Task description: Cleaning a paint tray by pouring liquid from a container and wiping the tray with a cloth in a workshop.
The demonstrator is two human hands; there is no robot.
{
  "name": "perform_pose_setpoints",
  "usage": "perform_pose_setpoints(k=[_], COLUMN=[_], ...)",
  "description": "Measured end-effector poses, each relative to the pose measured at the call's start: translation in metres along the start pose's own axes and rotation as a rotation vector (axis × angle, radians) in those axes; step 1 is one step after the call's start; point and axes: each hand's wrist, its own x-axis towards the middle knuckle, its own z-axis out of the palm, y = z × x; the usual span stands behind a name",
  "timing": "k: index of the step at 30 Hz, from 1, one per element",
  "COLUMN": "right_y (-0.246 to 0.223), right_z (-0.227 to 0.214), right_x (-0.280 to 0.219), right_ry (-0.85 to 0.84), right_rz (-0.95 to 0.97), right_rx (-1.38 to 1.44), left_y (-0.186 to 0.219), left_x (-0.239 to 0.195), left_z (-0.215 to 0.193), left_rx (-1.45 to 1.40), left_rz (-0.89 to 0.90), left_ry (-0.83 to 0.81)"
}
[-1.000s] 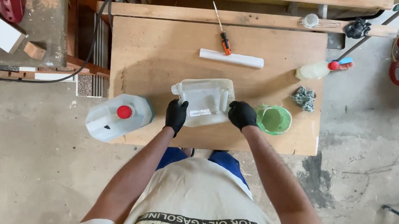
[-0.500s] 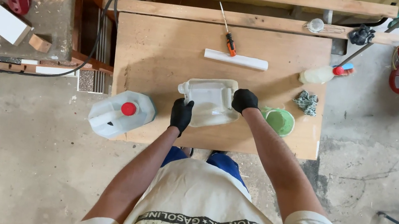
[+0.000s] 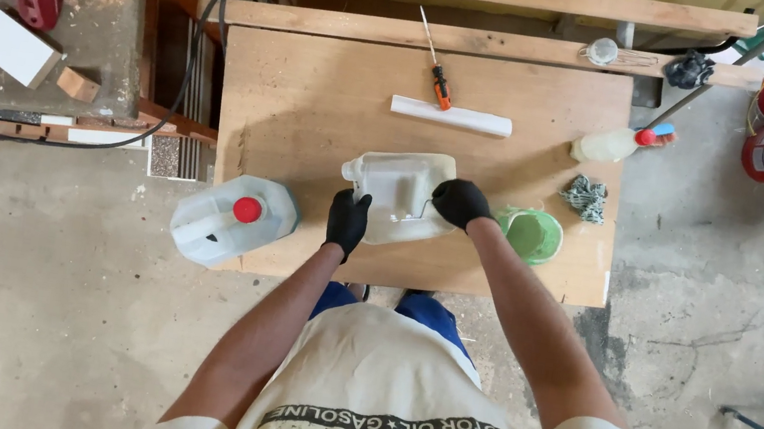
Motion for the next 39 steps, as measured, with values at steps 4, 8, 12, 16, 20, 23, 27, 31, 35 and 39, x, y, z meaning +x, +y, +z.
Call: perform_pose_setpoints(k=[4, 8, 12, 16, 20, 23, 27, 31, 35, 39], right_y=[0.01, -0.004, -0.011, -0.013, -0.005, -0.013, -0.025, -0.005, -0.018, -0.038], right_z=[0.046, 0.087, 0.106, 0.119, 0.13, 0.119, 0.105, 0.125, 0.11, 0.091], right_x=[-0.021, -0.045, -0.028, -0.033, -0.043, -0.029, -0.025, -0.054, -0.038, -0.024], right_ry=[-0.064, 0.047, 0.162, 0.146, 0.081, 0.095, 0.122, 0.087, 0.094, 0.135], right_rz=[0.014, 0.0, -0.032, 0.014, 0.041, 0.036, 0.007, -0.024, -0.008, -0.019], right_rx=[0.389, 0.328, 0.309, 0.34, 0.377, 0.378, 0.372, 0.408, 0.415, 0.417], left_y=[-0.001, 0.006, 0.01, 0.007, -0.01, 0.0, -0.01, -0.028, -0.008, -0.006], left_x=[0.004, 0.004, -0.003, -0.002, 0.013, 0.006, 0.013, 0.029, 0.01, 0.01], left_z=[0.003, -0.001, -0.005, -0.002, 0.007, 0.003, 0.006, 0.016, 0.008, 0.005], left_rx=[0.027, 0.016, 0.068, 0.07, 0.051, 0.073, 0.099, 0.093, 0.099, 0.1], left_rz=[-0.027, -0.009, 0.015, 0.023, 0.024, 0.027, 0.032, 0.045, 0.047, 0.041], left_ry=[-0.002, -0.027, -0.041, -0.035, -0.006, -0.01, 0.004, 0.008, 0.0, 0.001])
